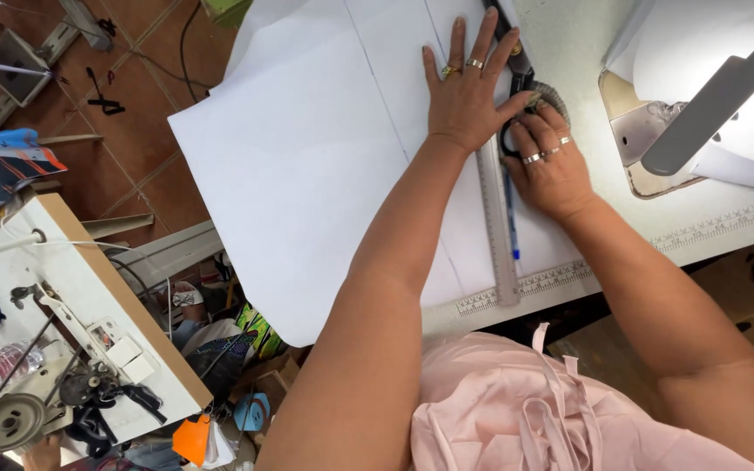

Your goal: Marking lines on fabric or paper using a ruler and pen, then cutting the material with scissors on a workbench.

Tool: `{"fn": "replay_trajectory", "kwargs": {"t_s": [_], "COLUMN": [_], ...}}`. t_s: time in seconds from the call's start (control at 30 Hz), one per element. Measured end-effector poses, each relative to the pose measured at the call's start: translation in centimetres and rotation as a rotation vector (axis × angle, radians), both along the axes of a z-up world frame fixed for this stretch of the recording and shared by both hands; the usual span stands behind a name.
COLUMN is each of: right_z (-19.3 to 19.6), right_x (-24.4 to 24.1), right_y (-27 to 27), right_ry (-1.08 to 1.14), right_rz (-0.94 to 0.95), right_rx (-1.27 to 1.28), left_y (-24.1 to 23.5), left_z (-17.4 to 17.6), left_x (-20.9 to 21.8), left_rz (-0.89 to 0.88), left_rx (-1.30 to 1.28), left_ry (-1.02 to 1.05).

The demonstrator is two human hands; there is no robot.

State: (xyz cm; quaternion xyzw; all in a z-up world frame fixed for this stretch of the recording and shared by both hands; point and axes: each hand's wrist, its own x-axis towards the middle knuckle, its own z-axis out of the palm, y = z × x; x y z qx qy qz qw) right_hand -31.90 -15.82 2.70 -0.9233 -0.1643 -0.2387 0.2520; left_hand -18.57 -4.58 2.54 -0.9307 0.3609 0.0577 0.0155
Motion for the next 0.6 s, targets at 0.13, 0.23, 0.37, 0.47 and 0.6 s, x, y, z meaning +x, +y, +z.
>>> {"fn": "replay_trajectory", "kwargs": {"t_s": [0.13, 0.23, 0.37, 0.47, 0.6], "right_z": [0.0, -0.9, 1.0, -0.2, -0.4], "right_x": [-0.5, -1.4, -0.6, -0.8, -0.6], "right_y": [-0.4, 0.2, 0.6, 0.2, 0.1], "right_ry": [0.111, 0.137, 0.111, 0.105, 0.140], "right_rz": [-0.105, -0.176, -0.181, -0.201, -0.215], "right_rx": [-0.136, -0.149, -0.176, -0.189, -0.201], "left_y": [-0.9, -0.5, -0.4, 0.0, 1.7], "left_z": [-0.2, -0.1, 0.3, -1.3, 0.3], "left_x": [0.0, -0.2, 0.4, 0.3, 1.7], "left_rz": [0.026, 0.020, 0.003, -0.014, -0.042], "left_rx": [0.050, 0.039, 0.024, -0.102, -0.008], "left_ry": [-0.029, 0.000, 0.017, 0.023, 0.121]}}
